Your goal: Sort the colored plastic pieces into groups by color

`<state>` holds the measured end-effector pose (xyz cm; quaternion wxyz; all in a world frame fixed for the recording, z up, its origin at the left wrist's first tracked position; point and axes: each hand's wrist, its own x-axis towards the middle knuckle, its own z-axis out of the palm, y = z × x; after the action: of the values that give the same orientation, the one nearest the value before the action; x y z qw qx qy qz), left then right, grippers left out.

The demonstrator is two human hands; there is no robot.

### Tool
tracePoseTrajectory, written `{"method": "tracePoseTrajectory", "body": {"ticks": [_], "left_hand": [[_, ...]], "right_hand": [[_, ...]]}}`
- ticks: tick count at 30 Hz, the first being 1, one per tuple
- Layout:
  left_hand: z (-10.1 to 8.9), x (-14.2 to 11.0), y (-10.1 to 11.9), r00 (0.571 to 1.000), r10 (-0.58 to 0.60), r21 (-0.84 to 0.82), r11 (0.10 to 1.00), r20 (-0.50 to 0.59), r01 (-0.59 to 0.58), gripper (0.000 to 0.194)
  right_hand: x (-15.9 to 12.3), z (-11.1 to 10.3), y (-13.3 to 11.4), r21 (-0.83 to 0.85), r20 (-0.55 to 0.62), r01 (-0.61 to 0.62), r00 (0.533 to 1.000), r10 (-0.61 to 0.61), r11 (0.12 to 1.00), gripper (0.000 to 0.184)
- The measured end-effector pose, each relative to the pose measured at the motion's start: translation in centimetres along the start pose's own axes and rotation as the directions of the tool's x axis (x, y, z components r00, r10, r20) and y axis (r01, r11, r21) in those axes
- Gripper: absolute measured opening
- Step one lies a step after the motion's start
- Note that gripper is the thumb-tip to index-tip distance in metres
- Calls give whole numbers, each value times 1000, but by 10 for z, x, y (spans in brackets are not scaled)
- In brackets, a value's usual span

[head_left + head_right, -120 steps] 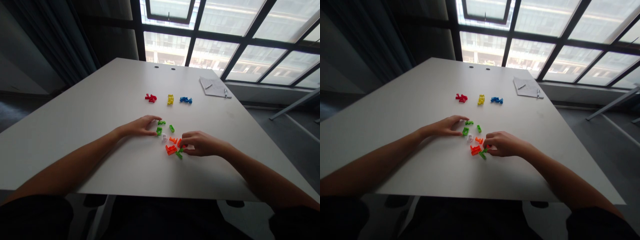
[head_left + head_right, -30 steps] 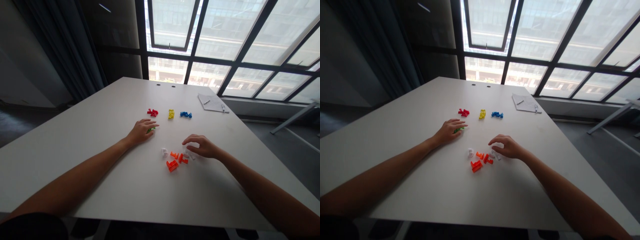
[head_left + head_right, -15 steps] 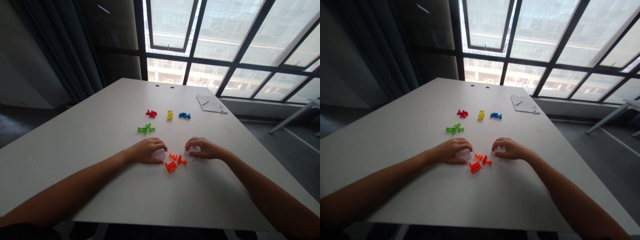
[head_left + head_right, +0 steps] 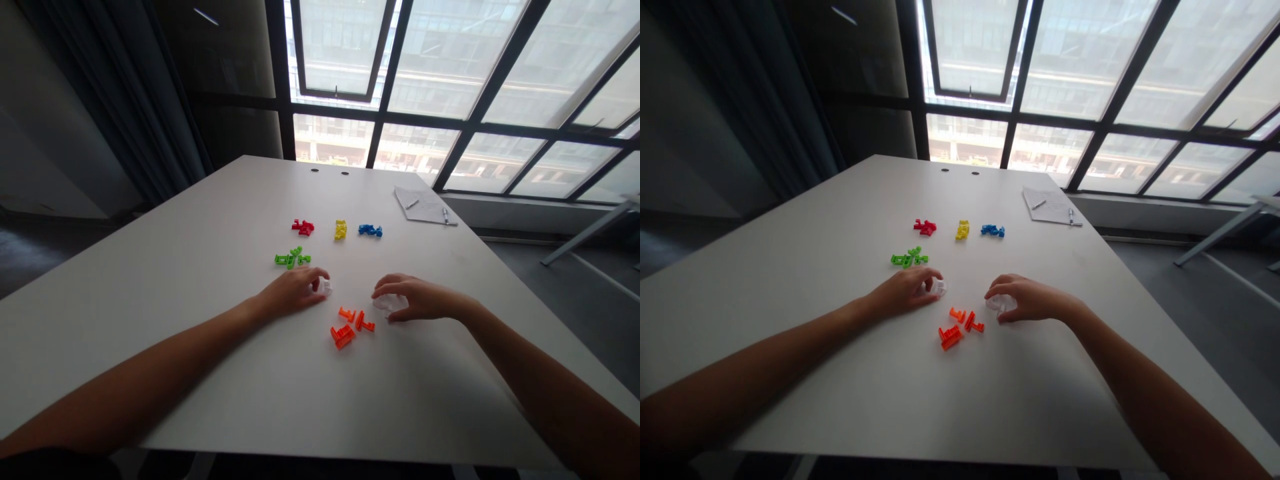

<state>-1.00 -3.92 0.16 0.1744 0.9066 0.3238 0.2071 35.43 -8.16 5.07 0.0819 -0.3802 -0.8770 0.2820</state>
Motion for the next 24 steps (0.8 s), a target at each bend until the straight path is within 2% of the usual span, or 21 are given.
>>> {"method": "tracePoseTrajectory", "body": {"ticks": [3, 7, 10, 13, 16, 19, 21, 24], "left_hand": [[1, 2, 4, 1000, 22, 29, 999, 14, -22, 33], [3, 5, 6, 999, 42, 62, 997, 29, -44, 42], [5, 8, 6, 996, 70, 87, 993, 53, -74, 48], [6, 11, 7, 990, 107, 112, 987, 92, -117, 52], [7, 14, 7, 985, 110, 112, 986, 133, -126, 52], [7, 15, 7, 982, 104, 83, 990, 155, -117, 56], [8, 15, 7, 986, 99, 51, 993, 136, -107, 59], [9, 15, 8, 992, 89, 13, 996, 85, -91, 57]], "right_hand": [[4, 5, 4, 0, -47, -26, 999, 26, 1000, 38], [15, 16, 12, 22, -131, -60, 989, 63, 998, 38], [23, 24, 15, 17, -227, -60, 972, 62, 998, 41], [24, 21, 16, -2, -271, -57, 961, 55, 998, 53], [14, 8, 18, -29, -211, -124, 971, 115, 992, 71], [1, -7, 23, -32, -39, -261, 965, 259, 965, 90], [-3, -11, 26, -40, 30, -315, 948, 316, 948, 82], [2, -7, 26, -44, -18, -312, 950, 312, 949, 59]]}}
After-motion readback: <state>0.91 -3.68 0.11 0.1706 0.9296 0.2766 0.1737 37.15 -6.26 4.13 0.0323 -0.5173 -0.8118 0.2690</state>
